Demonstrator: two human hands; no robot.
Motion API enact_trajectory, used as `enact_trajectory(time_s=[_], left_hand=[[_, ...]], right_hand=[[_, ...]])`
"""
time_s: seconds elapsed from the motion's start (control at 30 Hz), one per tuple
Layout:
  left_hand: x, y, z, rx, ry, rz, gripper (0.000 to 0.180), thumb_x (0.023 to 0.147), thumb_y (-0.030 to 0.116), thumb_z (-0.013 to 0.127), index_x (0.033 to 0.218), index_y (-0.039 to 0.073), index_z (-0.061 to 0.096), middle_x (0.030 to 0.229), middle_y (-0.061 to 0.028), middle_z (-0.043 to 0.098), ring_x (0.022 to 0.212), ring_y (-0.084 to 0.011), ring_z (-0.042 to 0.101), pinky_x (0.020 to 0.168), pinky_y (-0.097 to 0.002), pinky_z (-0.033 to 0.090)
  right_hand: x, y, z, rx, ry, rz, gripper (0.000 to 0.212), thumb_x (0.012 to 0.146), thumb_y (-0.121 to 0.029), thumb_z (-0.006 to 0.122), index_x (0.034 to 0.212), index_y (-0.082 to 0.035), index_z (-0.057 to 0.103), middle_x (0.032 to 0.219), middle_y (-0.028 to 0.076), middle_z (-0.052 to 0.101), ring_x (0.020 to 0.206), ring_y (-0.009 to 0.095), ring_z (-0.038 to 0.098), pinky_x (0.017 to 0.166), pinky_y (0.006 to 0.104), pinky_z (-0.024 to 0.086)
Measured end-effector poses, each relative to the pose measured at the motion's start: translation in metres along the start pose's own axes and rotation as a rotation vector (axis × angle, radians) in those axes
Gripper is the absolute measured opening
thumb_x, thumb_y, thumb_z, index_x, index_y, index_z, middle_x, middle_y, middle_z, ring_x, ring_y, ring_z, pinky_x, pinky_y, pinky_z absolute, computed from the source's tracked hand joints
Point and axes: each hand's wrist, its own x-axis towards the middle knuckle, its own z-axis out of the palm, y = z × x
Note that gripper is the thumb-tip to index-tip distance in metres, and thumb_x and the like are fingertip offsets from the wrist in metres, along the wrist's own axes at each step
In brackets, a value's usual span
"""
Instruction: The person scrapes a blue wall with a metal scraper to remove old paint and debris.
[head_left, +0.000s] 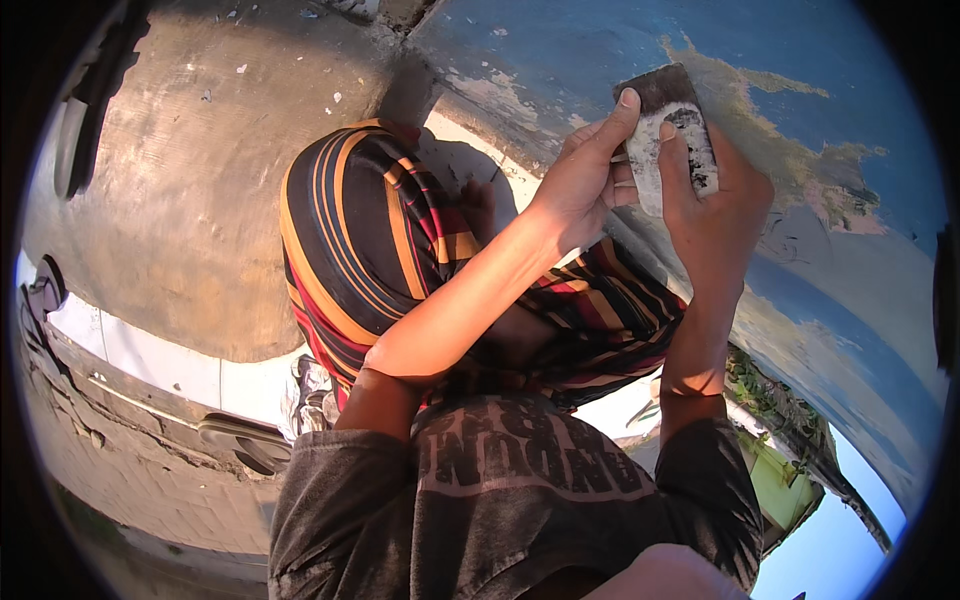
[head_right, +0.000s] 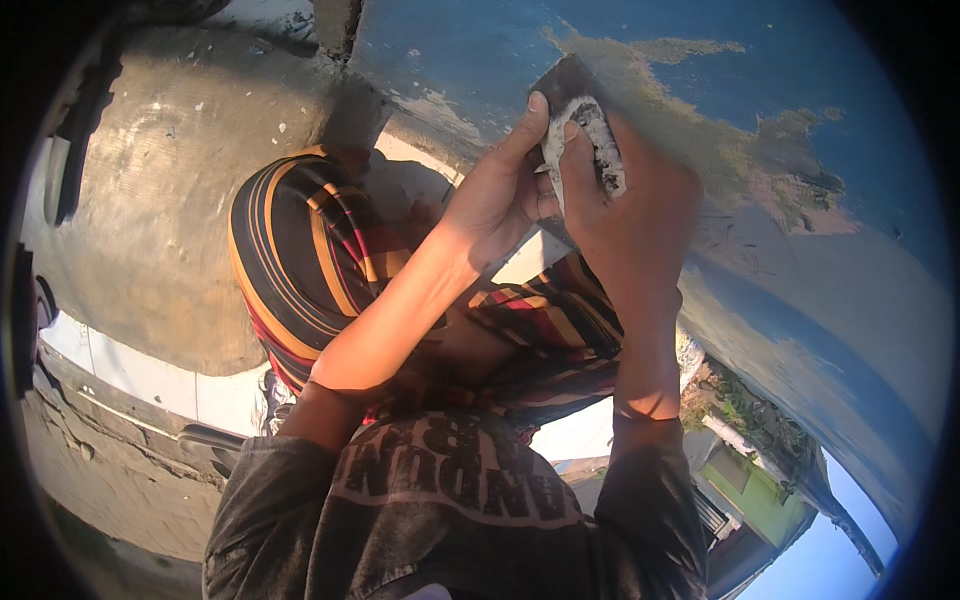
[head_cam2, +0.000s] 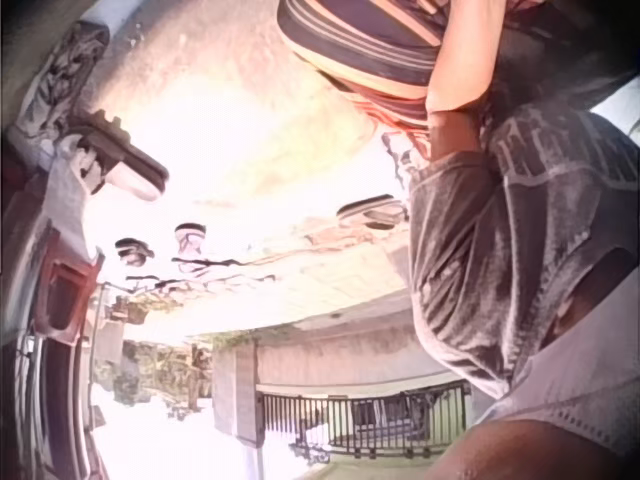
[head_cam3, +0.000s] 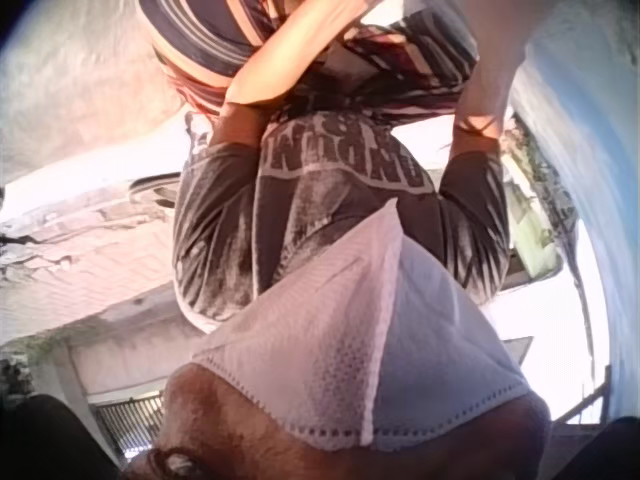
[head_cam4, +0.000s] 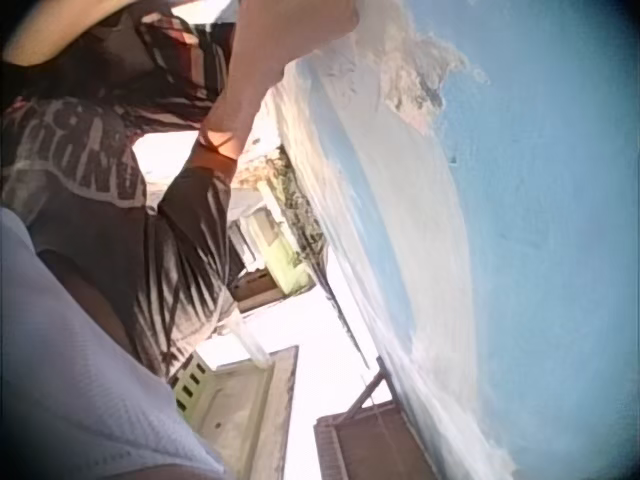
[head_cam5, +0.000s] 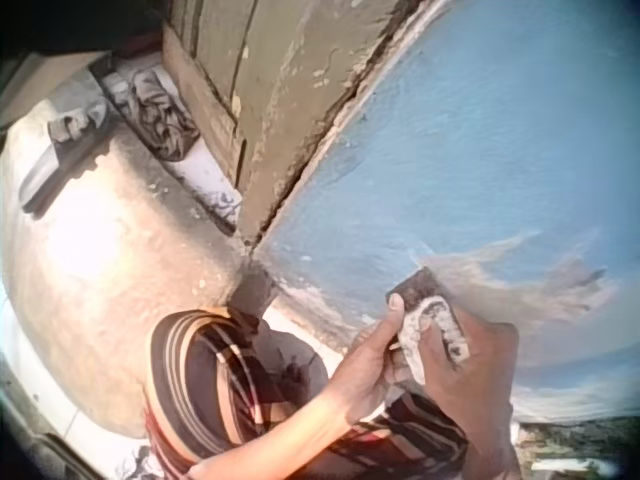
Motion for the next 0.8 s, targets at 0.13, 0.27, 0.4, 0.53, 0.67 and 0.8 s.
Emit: enact_trajectory(time_s=[0.13, 0.27, 0.4, 0.53, 0.67, 0.8], left_hand=[[-0.004, -0.006, 0.008, 0.073, 0.007, -0.099, 0.042, 0.094, 0.044, 0.05, 0.112, 0.007, 0.056, 0.1, -0.003, 0.062, 0.077, -0.0095, 0.063, 0.068, -0.0249, 0.056], [-0.005, -0.003, 0.006, -0.01, -0.025, -0.091, 0.042, 0.095, 0.042, 0.049, 0.114, 0.006, 0.055, 0.099, -0.0024, 0.062, 0.075, -0.0092, 0.063, 0.067, -0.0251, 0.056], [-0.006, -0.006, 0.01, 0.069, -0.002, -0.051, 0.044, 0.095, 0.044, 0.048, 0.116, 0.006, 0.054, 0.104, -0.0045, 0.061, 0.085, -0.0108, 0.063, 0.074, -0.027, 0.056], [-0.007, -0.006, 0.01, 0.182, 0.06, -0.021, 0.046, 0.095, 0.049, 0.046, 0.112, 0.008, 0.057, 0.102, -0.0043, 0.062, 0.084, -0.012, 0.062, 0.073, -0.0287, 0.055], [-0.011, 0.018, 0.027, 0.392, 0.181, 0.288, 0.039, 0.095, 0.044, 0.049, 0.103, 0.008, 0.062, 0.093, -0.0002, 0.063, 0.082, -0.0073, 0.058, 0.072, -0.0237, 0.048], [-0.012, 0.01, 0.034, 0.665, 0.196, 0.709, 0.019, 0.093, 0.018, 0.06, 0.087, 0.0, 0.06, 0.074, 0.0008, 0.058, 0.066, -0.0023, 0.044, 0.054, -0.0205, 0.036]], right_hand=[[-0.008, 0.002, -0.009, 0.034, 0.054, 0.041, 0.021, 0.084, -0.019, 0.067, 0.091, 0.001, 0.067, 0.061, 0.004, 0.059, 0.055, 0.008, 0.05, 0.053, 0.0267, 0.041], [-0.009, -0.005, -0.012, -0.009, 0.005, 0.074, 0.02, 0.084, -0.019, 0.067, 0.091, 0.0, 0.067, 0.061, 0.004, 0.059, 0.056, 0.007, 0.05, 0.053, 0.0259, 0.041], [-0.016, 0.008, -0.011, 0.061, -0.001, 0.076, 0.02, 0.084, -0.018, 0.067, 0.091, 0.0, 0.067, 0.061, 0.004, 0.06, 0.056, 0.007, 0.05, 0.053, 0.0255, 0.041], [-0.016, 0.014, -0.003, 0.182, 0.089, 0.015, 0.02, 0.082, -0.022, 0.065, 0.084, -0.001, 0.065, 0.059, 0.015, 0.058, 0.05, 0.026, 0.059, 0.049, 0.0342, 0.044], [0.0, 0.01, 0.016, 0.396, 0.167, -0.03, 0.017, 0.086, -0.018, 0.064, 0.083, -0.001, 0.062, 0.06, 0.012, 0.058, 0.049, 0.017, 0.055, 0.049, 0.0299, 0.042], [-0.024, 0.009, 0.033, 0.732, 0.315, 0.081, 0.02, 0.09, -0.019, 0.062, 0.088, 0.001, 0.061, 0.068, 0.003, 0.061, 0.063, 0.005, 0.051, 0.054, 0.0249, 0.042]])
